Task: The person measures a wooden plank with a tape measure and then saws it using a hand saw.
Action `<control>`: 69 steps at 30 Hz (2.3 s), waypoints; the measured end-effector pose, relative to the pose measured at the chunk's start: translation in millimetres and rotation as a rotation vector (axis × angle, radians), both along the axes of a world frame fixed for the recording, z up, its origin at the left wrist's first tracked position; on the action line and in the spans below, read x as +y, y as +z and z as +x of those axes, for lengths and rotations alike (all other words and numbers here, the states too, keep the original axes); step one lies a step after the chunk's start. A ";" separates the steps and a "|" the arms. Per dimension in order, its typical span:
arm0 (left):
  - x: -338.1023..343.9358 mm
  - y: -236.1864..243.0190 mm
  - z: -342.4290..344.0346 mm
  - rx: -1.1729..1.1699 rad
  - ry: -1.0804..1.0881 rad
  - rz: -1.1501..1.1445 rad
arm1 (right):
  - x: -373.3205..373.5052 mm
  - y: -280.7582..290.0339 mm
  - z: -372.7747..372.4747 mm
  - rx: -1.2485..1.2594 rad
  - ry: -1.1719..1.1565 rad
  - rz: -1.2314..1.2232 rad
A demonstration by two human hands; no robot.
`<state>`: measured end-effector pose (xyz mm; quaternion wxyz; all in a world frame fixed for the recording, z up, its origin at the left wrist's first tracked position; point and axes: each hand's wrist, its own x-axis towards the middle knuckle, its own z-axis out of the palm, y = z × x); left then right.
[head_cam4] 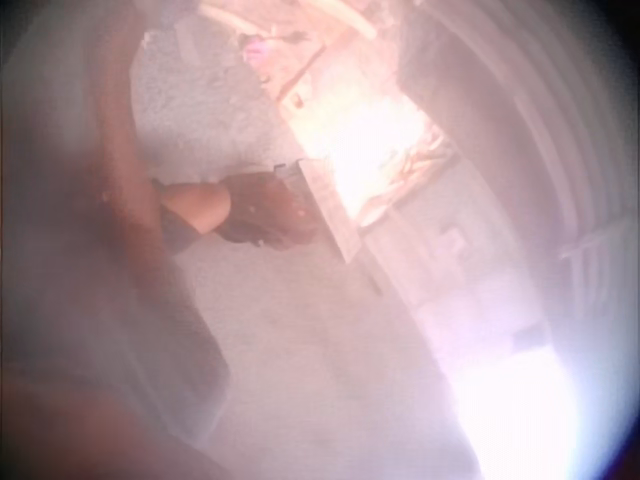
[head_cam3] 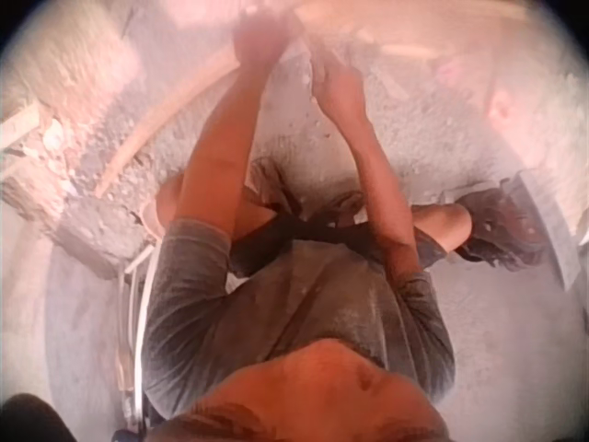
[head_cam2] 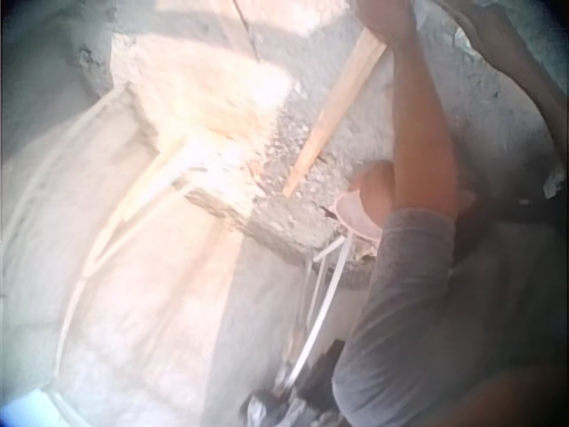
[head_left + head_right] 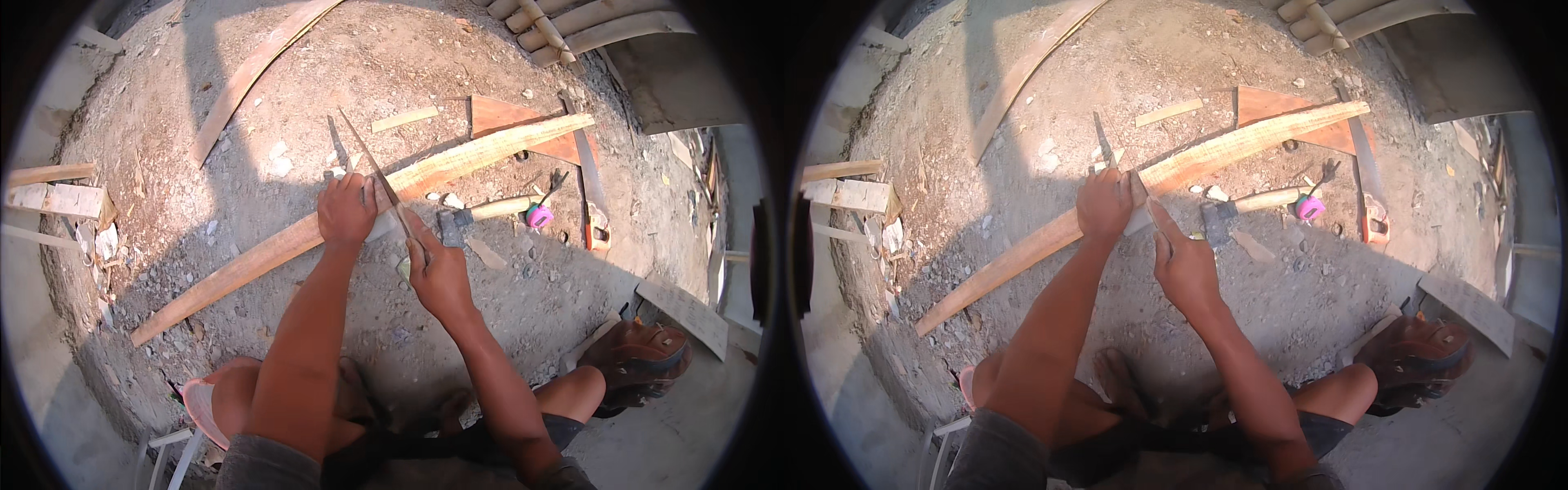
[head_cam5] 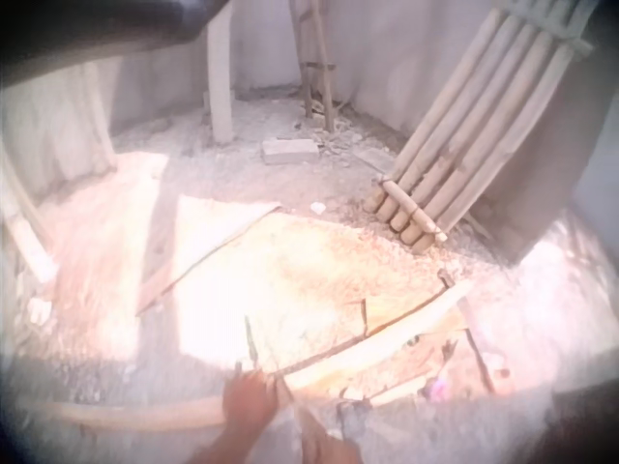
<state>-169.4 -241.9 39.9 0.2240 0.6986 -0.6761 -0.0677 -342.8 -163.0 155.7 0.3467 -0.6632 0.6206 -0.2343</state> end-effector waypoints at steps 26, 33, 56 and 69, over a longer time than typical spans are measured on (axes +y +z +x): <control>2.7 7.2 11.1 -0.011 0.010 -0.050 | 90.0 35.0 -31.9 -0.030 -0.004 0.071; 9.4 -3.9 10.4 -0.006 0.000 0.008 | 23.8 7.5 1.7 0.009 -0.006 0.127; 6.1 -4.0 8.9 -0.073 0.064 0.075 | 54.5 8.5 -16.7 -0.139 -0.145 0.284; 5.0 -2.9 -0.8 -0.019 0.032 0.035 | 29.0 -10.2 -7.1 -0.122 -0.133 0.174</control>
